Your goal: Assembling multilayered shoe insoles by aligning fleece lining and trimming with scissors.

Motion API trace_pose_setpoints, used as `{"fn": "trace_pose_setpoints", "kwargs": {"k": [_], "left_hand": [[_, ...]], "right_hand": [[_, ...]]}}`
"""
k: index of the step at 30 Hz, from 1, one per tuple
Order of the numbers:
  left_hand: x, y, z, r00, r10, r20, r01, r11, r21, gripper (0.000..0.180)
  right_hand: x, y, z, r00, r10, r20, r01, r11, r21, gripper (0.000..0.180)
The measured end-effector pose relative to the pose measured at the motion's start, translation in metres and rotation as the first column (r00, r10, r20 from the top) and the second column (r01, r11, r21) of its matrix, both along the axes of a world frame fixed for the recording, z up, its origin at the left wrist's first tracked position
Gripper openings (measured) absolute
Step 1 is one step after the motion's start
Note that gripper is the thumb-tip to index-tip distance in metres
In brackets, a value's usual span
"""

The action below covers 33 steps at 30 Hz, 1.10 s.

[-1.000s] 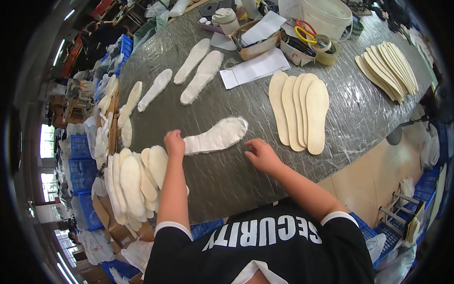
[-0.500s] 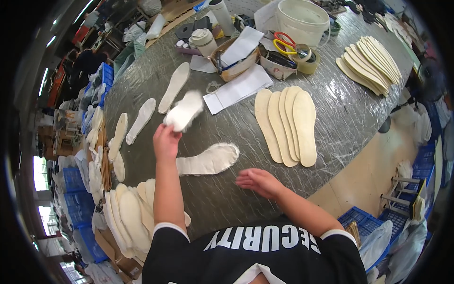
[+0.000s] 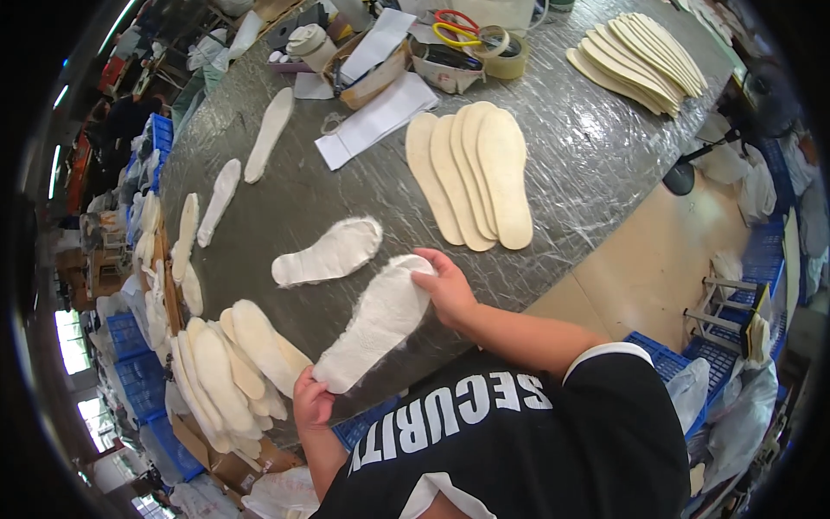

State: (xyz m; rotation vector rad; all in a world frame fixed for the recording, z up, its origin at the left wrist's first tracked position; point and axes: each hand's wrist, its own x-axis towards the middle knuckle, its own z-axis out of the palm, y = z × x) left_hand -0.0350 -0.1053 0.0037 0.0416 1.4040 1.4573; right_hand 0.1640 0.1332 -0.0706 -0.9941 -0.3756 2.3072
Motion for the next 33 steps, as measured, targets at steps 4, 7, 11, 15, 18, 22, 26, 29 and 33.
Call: {"fn": "trace_pose_setpoints", "kwargs": {"k": [4, 7, 11, 15, 18, 22, 26, 29, 33], "left_hand": [[0.015, -0.009, -0.049, 0.969, -0.225, -0.102, 0.168, 0.903, -0.396, 0.02], [0.041, 0.004, -0.052, 0.429, -0.537, -0.726, -0.003, 0.803, -0.596, 0.019], [0.087, 0.067, -0.023, -0.018, -0.341, -0.94, 0.233, 0.913, -0.336, 0.02], [0.122, 0.104, -0.035, -0.193, -0.405, -0.894, 0.461, 0.767, -0.447, 0.022], [0.127, 0.102, -0.043, -0.275, -0.505, -0.818, 0.397, 0.715, -0.575, 0.024], [0.125, 0.101, -0.046, -0.294, -0.518, -0.803, 0.356, 0.72, -0.595, 0.024], [0.12, 0.099, -0.053, -0.171, -0.509, -0.844, 0.38, 0.756, -0.533, 0.023], [0.121, 0.104, -0.052, -0.003, -0.548, -0.836, 0.272, 0.804, -0.529, 0.022], [0.126, 0.126, -0.041, -0.087, -0.444, -0.892, 0.308, 0.84, -0.448, 0.023]], "right_hand": [[0.055, -0.001, -0.02, 0.884, 0.162, 0.438, -0.343, 0.861, 0.374, 0.043], [0.084, 0.016, -0.003, 0.592, 0.165, 0.789, -0.739, 0.502, 0.45, 0.042], [0.111, 0.025, -0.01, 0.506, 0.016, 0.862, -0.751, 0.5, 0.431, 0.05], [0.121, 0.033, 0.0, 0.642, 0.326, 0.695, -0.651, 0.71, 0.268, 0.041], [0.132, 0.043, 0.004, 0.848, 0.409, 0.337, -0.395, 0.912, -0.112, 0.034], [0.168, 0.073, -0.005, 0.913, 0.202, 0.354, -0.166, 0.977, -0.131, 0.036], [0.163, 0.087, 0.0, 0.481, -0.354, 0.802, -0.74, 0.326, 0.588, 0.045], [0.161, 0.109, -0.005, 0.487, -0.526, 0.697, -0.856, -0.13, 0.5, 0.048], [0.164, 0.126, -0.012, 0.583, -0.405, 0.704, -0.812, -0.316, 0.49, 0.027]]}}
